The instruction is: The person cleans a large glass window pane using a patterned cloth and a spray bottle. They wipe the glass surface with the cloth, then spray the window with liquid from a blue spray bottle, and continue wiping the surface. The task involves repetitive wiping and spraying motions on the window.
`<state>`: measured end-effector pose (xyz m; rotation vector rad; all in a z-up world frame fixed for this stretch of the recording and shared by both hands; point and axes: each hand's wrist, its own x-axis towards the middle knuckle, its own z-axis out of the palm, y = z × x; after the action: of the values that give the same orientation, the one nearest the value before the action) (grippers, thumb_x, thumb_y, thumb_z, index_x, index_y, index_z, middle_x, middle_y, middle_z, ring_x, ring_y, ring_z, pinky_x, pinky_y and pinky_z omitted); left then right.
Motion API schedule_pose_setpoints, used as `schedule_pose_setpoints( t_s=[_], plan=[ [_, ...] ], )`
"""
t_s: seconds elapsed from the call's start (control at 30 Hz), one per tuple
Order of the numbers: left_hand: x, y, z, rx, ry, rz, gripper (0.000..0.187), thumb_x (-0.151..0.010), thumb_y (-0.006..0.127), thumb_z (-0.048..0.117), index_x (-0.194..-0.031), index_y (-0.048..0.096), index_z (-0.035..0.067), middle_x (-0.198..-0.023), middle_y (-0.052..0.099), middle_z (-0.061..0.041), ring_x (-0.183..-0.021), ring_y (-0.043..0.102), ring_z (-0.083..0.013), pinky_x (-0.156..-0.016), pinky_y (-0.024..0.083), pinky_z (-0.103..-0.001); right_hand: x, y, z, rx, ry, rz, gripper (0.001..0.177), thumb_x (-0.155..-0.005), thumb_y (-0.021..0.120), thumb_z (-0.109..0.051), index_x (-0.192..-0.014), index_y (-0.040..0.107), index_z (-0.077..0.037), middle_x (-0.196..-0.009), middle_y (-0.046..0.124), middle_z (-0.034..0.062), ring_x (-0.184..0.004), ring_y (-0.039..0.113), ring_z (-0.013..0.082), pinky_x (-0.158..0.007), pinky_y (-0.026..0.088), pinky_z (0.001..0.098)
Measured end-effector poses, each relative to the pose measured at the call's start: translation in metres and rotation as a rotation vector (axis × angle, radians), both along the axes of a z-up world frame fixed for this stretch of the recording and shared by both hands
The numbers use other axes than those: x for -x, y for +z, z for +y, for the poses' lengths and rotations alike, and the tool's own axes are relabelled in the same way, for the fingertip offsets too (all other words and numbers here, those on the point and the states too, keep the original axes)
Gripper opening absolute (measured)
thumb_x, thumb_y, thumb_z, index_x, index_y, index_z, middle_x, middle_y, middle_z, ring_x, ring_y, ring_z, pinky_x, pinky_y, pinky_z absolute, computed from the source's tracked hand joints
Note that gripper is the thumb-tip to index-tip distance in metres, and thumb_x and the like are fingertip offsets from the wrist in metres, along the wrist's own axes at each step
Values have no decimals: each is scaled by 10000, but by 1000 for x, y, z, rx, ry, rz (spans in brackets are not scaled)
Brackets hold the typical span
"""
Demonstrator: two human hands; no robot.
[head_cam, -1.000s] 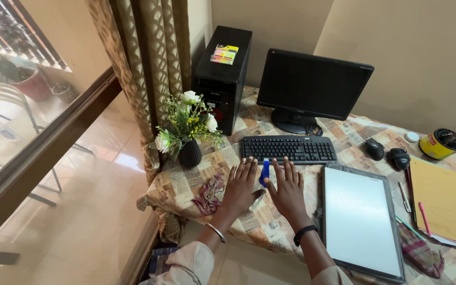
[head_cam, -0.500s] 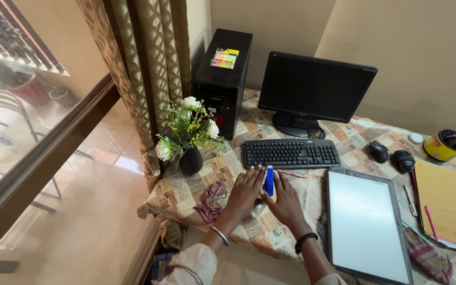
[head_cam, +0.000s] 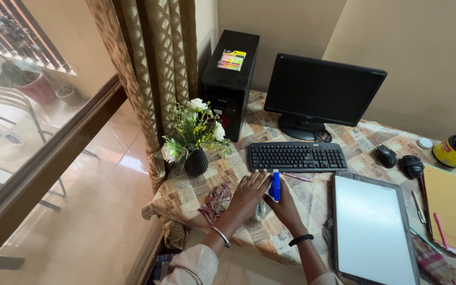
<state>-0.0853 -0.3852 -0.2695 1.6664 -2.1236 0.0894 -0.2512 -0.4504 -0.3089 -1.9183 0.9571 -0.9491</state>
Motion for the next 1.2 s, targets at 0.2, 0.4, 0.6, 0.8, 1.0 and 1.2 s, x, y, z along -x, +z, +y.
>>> schedule_pose_setpoints(
  t_s=[0.2,0.4,0.6,0.8,1.0,1.2],
  plan=[
    [1,12,3,-105,7,-22,684,-861,525,-28,-1534,412,28,-1601,401,-178,-1493,343,-371,-1202,285,-516,-13,-24,-6,-163,-104,-66,643,-845,760,-134,-1425,489,-92,-1156,720,148,-979,727,267,-843,569,374],
    [0,18,7,-90,19,2,625,-912,514,17,-1529,417,38,-1599,397,-184,-1497,337,-381,-1195,272,-530,-22,-25,-4,-71,-180,-111,482,-888,724,-140,-1331,544,-80,-1108,739,163,-985,741,297,-820,563,388],
    [-2,29,11,-10,35,12,601,-966,480,51,-1561,396,63,-1641,348,-208,-1518,321,-368,-1230,247,-489,-25,4,12,-172,-212,-57,451,-898,718,-191,-1302,544,-86,-1065,757,157,-970,751,293,-793,563,388],
    [-5,56,20,-110,215,22,681,-959,508,80,-1608,313,140,-1668,251,-190,-1544,238,-345,-1248,181,-481,-30,33,26,-52,-224,-126,393,-941,705,-215,-1269,569,-48,-1132,738,150,-982,733,258,-832,548,371],
    [-17,86,46,-90,248,68,699,-959,606,277,-1586,314,180,-1656,226,-171,-1532,186,-340,-1229,145,-520,-28,82,48,35,-208,-181,389,-948,686,-162,-1296,588,-20,-1113,714,151,-985,689,256,-830,533,356],
    [-29,111,73,57,336,36,668,-979,599,358,-1571,340,186,-1653,229,-182,-1529,177,-370,-1221,137,-550,-31,129,59,70,-100,-250,213,-938,674,-111,-1133,625,-40,-952,736,71,-867,755,156,-728,575,312]
  ],
)
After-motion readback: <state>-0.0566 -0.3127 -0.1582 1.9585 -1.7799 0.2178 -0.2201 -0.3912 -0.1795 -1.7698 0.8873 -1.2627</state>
